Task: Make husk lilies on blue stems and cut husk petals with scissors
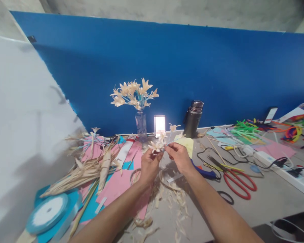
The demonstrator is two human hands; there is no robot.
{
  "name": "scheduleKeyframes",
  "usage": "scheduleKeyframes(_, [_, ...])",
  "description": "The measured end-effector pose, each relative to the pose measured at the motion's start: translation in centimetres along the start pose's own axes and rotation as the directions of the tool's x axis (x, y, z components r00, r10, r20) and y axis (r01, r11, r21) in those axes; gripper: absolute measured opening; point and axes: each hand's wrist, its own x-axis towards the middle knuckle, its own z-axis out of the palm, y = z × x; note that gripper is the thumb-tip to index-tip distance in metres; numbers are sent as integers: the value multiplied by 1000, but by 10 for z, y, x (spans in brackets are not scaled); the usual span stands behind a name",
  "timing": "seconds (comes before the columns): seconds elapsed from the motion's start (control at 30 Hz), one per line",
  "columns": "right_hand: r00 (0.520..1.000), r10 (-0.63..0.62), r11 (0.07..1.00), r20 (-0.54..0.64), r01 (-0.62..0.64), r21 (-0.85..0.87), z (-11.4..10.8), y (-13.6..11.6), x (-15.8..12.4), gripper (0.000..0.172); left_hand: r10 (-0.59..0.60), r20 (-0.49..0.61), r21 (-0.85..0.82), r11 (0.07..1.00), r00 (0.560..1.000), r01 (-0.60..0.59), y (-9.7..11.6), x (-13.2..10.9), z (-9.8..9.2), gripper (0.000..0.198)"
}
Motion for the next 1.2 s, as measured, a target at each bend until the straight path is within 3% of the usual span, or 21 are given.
scheduleKeyframes(0.3, [996, 94, 987, -3, -93, 129, 7, 0, -1, 42, 17, -44, -8, 1000, 999, -18, 3, -5, 4, 15])
scheduleKeyframes(0.47, [997, 69, 988, -24, -65, 143, 3, -2, 1, 40, -116, 22, -72, 990, 993, 118, 5, -2, 2, 20])
scheduleKeyframes(0.63, [998, 58, 989, -36, -52, 141, 0, -4, 3, 39, -328, 271, -280, 872, 905, 401, 14, 2, 1, 28])
scheduleKeyframes(0.83, [999, 49, 987, -20, -45, 153, -1, -5, 3, 39, -338, 274, -267, 872, 900, 409, 15, 6, -1, 26])
scheduleKeyframes(1.2, [996, 83, 981, 24, -86, 174, 3, -4, 0, 41, -434, 521, -377, 655, 735, 655, 3, 10, -5, 23])
